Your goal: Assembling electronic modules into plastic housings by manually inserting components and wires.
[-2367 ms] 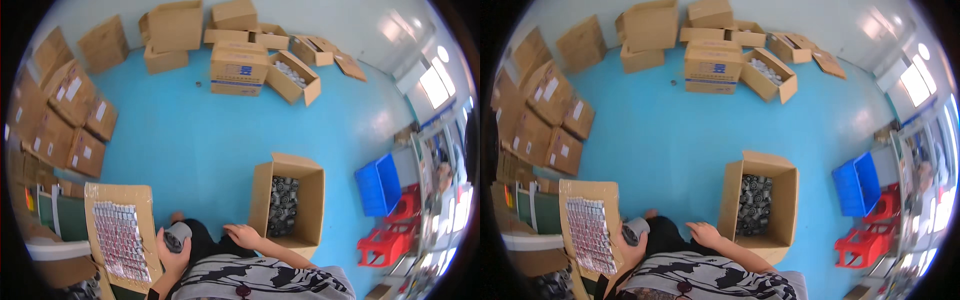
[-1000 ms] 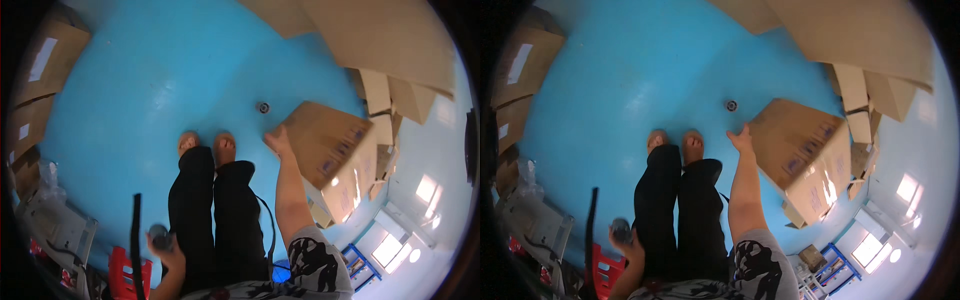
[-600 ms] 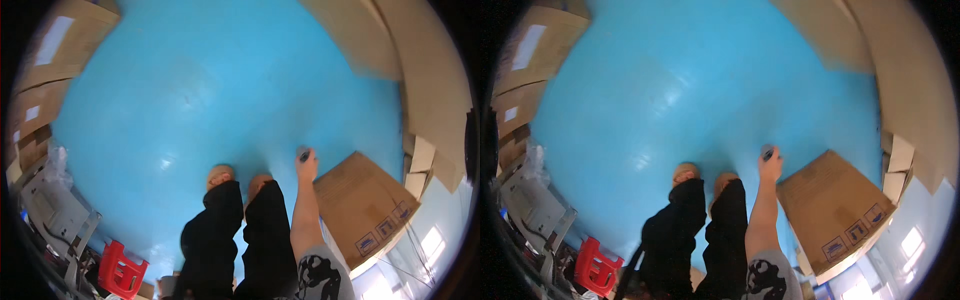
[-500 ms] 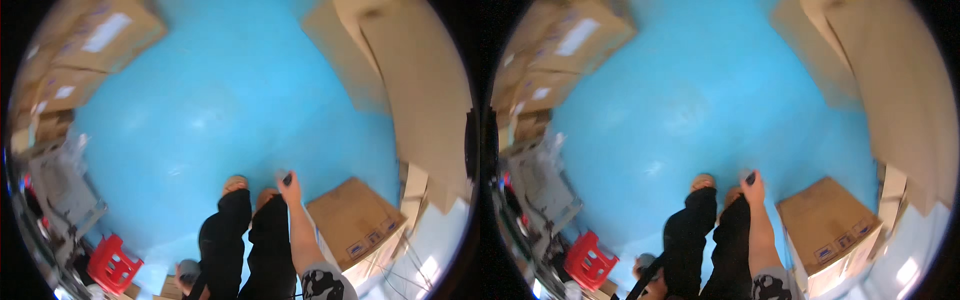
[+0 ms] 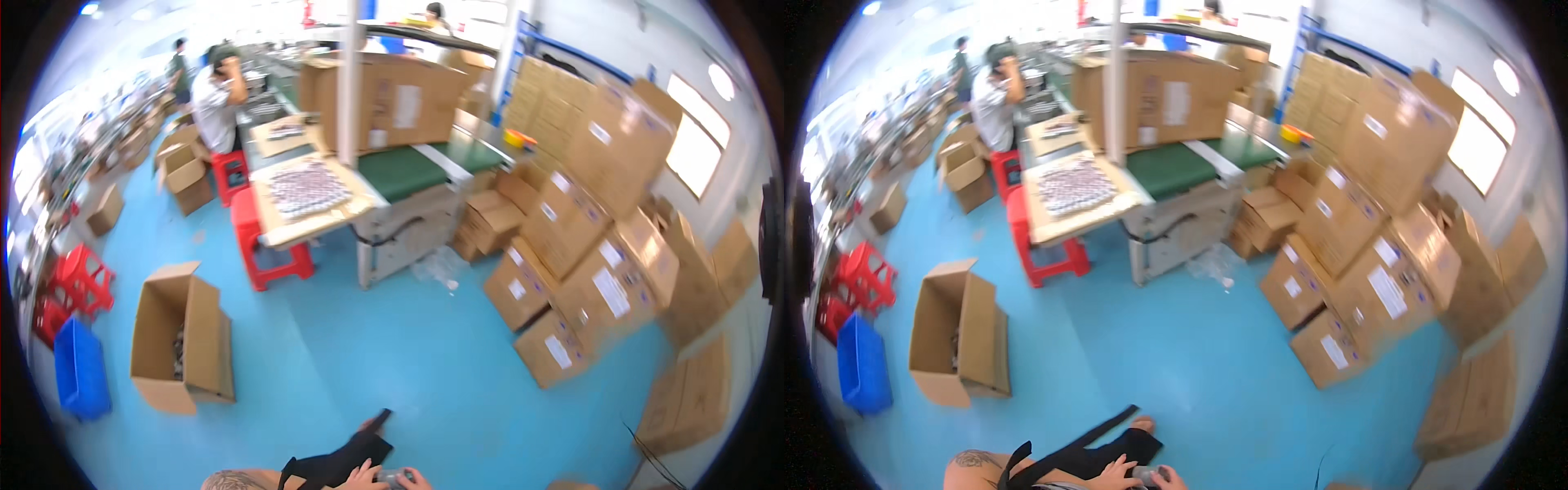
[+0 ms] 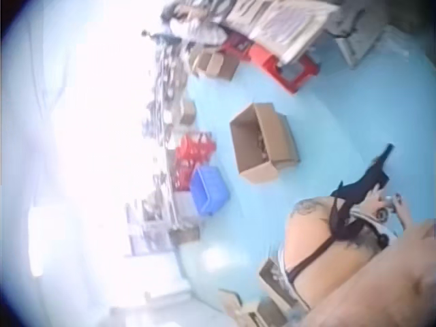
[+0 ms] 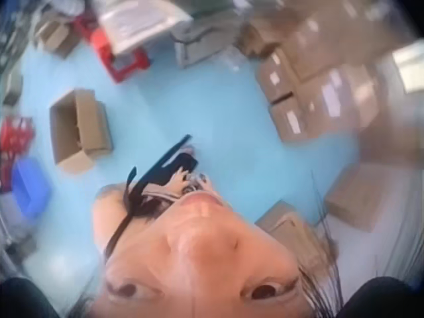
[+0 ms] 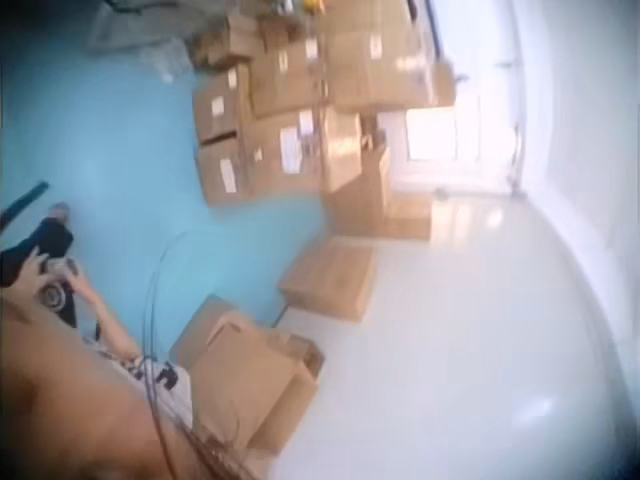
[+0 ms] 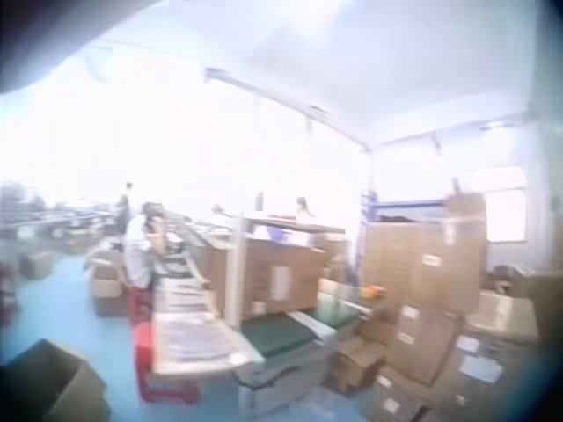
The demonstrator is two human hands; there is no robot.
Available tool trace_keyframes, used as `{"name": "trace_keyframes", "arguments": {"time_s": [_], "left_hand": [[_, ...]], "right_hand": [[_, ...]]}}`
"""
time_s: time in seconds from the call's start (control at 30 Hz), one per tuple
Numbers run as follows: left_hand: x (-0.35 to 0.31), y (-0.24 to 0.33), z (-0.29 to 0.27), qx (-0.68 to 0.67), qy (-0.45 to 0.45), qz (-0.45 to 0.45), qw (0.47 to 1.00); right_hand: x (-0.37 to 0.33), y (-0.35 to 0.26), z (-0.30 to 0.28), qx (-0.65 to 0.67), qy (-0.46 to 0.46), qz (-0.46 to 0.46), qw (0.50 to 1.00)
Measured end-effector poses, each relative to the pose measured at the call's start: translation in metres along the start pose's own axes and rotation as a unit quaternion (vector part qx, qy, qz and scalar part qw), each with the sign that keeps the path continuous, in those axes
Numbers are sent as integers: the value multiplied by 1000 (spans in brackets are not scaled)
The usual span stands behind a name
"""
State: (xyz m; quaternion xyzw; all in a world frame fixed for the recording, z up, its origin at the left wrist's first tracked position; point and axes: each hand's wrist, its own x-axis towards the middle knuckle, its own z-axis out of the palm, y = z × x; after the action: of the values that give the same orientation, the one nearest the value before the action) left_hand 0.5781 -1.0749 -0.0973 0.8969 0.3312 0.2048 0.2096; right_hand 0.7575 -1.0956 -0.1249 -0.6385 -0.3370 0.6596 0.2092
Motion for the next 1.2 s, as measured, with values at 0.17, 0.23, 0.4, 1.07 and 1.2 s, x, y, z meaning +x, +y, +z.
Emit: {"name": "trace_keyframes", "arguments": {"time_s": [0.17,0.23,0.4,1.07,1.2], "left_hand": [[-75,-27,-13,-258,-86,-181,945],[-69,-47,-75,-357,-90,-203,907],[-121,-107,-194,-342,27,-265,901],[-80,-314,-406,-411,157,-475,762],[-53,-358,-407,-372,266,-485,746]], "right_hand": [[-28,-70,100,127,-219,38,967],[-9,-94,128,38,-166,29,985],[22,-179,240,107,-148,94,979],[210,-420,406,7,-230,42,972],[238,-486,408,67,-332,26,940]]}}
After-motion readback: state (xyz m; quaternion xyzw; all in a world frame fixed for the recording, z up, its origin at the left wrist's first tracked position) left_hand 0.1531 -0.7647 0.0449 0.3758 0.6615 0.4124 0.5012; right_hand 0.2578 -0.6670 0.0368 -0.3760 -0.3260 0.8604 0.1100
